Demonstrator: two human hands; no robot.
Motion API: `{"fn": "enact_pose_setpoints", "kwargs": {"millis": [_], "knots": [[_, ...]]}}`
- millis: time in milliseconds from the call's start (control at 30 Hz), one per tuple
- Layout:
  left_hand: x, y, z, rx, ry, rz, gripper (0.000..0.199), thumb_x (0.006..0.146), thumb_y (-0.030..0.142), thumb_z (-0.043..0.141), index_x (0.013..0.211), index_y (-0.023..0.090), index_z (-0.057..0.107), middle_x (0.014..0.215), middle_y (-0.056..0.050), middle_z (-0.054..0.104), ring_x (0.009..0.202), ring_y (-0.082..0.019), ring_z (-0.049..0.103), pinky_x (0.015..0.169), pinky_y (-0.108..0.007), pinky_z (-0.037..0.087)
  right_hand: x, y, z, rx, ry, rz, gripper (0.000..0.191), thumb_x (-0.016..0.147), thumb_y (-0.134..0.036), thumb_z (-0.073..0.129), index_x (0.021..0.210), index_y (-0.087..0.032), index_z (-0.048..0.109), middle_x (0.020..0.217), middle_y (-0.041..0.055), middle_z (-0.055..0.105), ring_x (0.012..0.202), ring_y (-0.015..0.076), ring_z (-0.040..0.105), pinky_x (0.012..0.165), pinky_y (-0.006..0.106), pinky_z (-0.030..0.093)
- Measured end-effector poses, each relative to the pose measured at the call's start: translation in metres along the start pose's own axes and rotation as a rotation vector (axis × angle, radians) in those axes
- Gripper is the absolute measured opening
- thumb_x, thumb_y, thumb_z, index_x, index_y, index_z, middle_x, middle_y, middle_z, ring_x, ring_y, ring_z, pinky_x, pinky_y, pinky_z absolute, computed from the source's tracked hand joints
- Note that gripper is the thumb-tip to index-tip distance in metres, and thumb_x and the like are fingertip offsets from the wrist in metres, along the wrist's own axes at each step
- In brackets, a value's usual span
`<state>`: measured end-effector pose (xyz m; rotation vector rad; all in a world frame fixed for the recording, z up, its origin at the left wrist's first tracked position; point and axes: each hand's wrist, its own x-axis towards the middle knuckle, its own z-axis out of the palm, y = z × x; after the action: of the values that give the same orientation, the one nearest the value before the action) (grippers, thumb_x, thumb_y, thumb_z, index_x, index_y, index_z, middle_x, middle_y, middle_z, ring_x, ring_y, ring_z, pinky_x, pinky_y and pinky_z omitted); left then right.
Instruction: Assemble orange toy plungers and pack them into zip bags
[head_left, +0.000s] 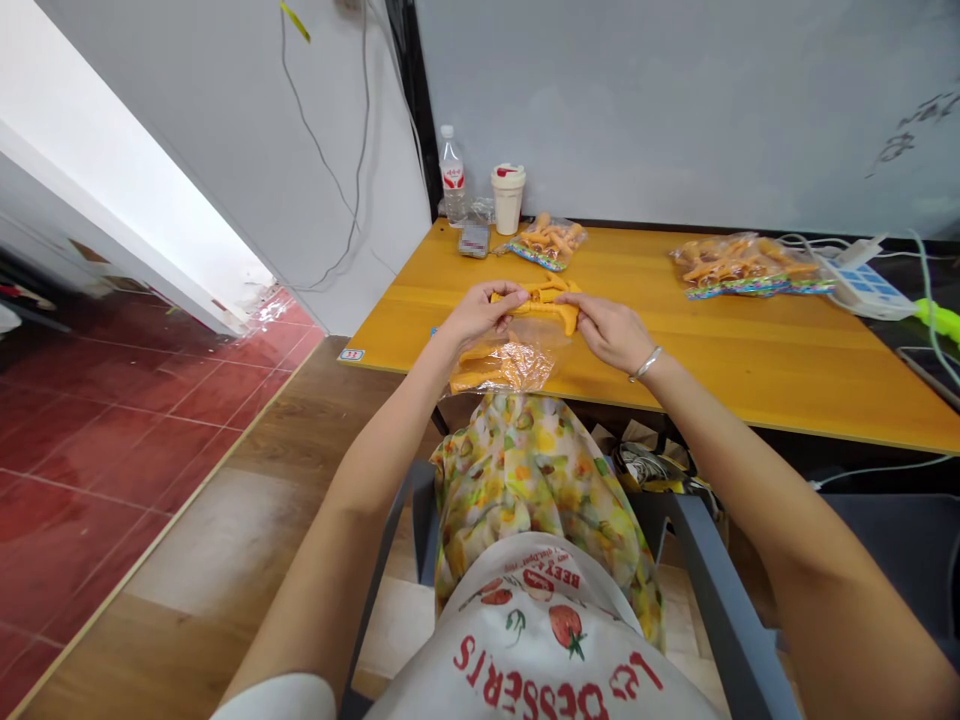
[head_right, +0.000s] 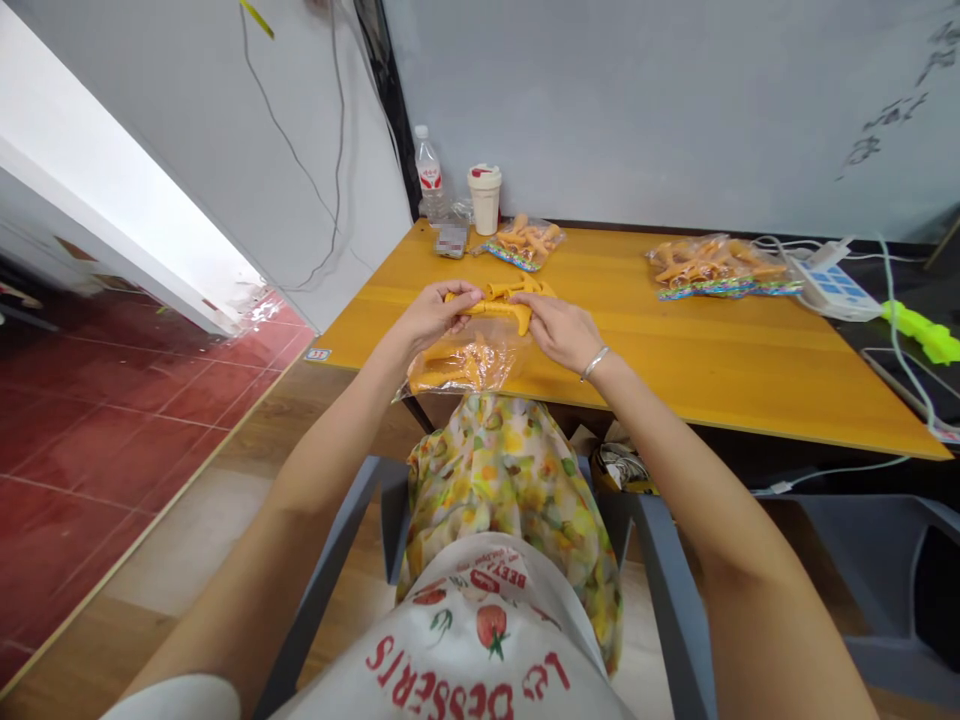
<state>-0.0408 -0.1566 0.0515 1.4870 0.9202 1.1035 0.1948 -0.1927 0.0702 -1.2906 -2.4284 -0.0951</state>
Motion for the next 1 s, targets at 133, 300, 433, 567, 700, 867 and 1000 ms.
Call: {"fn": "enact_pose_setpoints", "kwargs": {"millis": [133,300,433,567,700,867,1000], "knots": [[-0.002,0.002,0.001,-0.092,-0.035,-0.056,0.038,0.071,0.046,0.086,0.087,0.015,0.069,0.057,0.006,0.050,0.045,-0.003,0.041,0.045,-0.019,0.030,-0.005,0.010,-0.001,-0.095,0.072,-0.092,0.043,0.100,-0.031,0.041,0.138,-0.020,0.057,0.124,0.0118,0.071,0.105,0.0259,0.067,0.077,0.033,0.047],[-0.004,0.000,0.004,-0.101,-0.058,0.041,0.038,0.065,0.039,0.090,0.088,0.015,0.072,0.057,0.005,0.054,0.044,-0.003,0.042,0.046,-0.020,0.032,-0.004,0.007,0.006,-0.082,0.037,0.104,0.050,0.103,-0.052,0.037,0.108,-0.015,0.071,0.083,0.0119,0.073,0.074,0.0240,0.064,0.061,0.030,0.034],[-0.005,-0.002,0.009,-0.074,-0.059,0.042,0.037,0.067,0.041,0.088,0.087,0.015,0.071,0.061,0.005,0.056,0.045,-0.003,0.043,0.047,-0.021,0.035,0.000,0.005,0.012,0.206,-0.043,0.180,0.067,0.101,-0.065,0.031,0.090,-0.016,0.075,0.060,0.0027,0.054,0.058,0.0160,0.050,0.059,0.029,0.030],[0.002,-0.003,-0.002,0.032,-0.055,0.093,0.042,0.076,0.046,0.082,0.103,0.016,0.072,0.089,-0.003,0.068,0.066,-0.008,0.059,0.065,-0.023,0.048,-0.006,0.015,0.013,0.424,0.036,0.224,0.075,0.093,-0.079,0.035,0.088,-0.016,0.076,0.056,-0.0020,0.042,0.055,0.0126,0.041,0.057,0.028,0.030],[0.004,-0.024,-0.050,0.294,0.217,0.168,0.045,0.084,0.044,0.075,0.119,0.018,0.067,0.119,-0.009,0.068,0.103,-0.019,0.064,0.091,-0.030,0.050,-0.028,0.052,0.009,0.594,0.145,0.400,0.072,0.086,-0.083,0.045,0.084,-0.018,0.074,0.059,-0.0009,0.046,0.055,0.0123,0.043,0.055,0.027,0.034],[-0.014,-0.078,-0.101,0.406,0.467,0.001,0.039,0.087,0.042,0.070,0.116,0.016,0.064,0.121,-0.013,0.067,0.106,-0.021,0.063,0.096,-0.034,0.050,-0.056,0.084,0.009,0.878,-0.036,0.727,0.055,0.083,-0.072,0.064,0.070,-0.018,0.070,0.055,0.0007,0.051,0.050,0.0108,0.044,0.049,0.025,0.042],[-0.020,-0.102,-0.100,0.396,0.425,0.067,0.039,0.086,0.041,0.068,0.115,0.016,0.064,0.106,-0.010,0.070,0.093,-0.018,0.065,0.092,-0.033,0.051,-0.056,0.067,0.022,1.031,-0.191,0.857,0.043,0.087,-0.058,0.070,0.067,-0.019,0.068,0.047,-0.0029,0.043,0.045,0.0091,0.041,0.047,0.023,0.044]]}}
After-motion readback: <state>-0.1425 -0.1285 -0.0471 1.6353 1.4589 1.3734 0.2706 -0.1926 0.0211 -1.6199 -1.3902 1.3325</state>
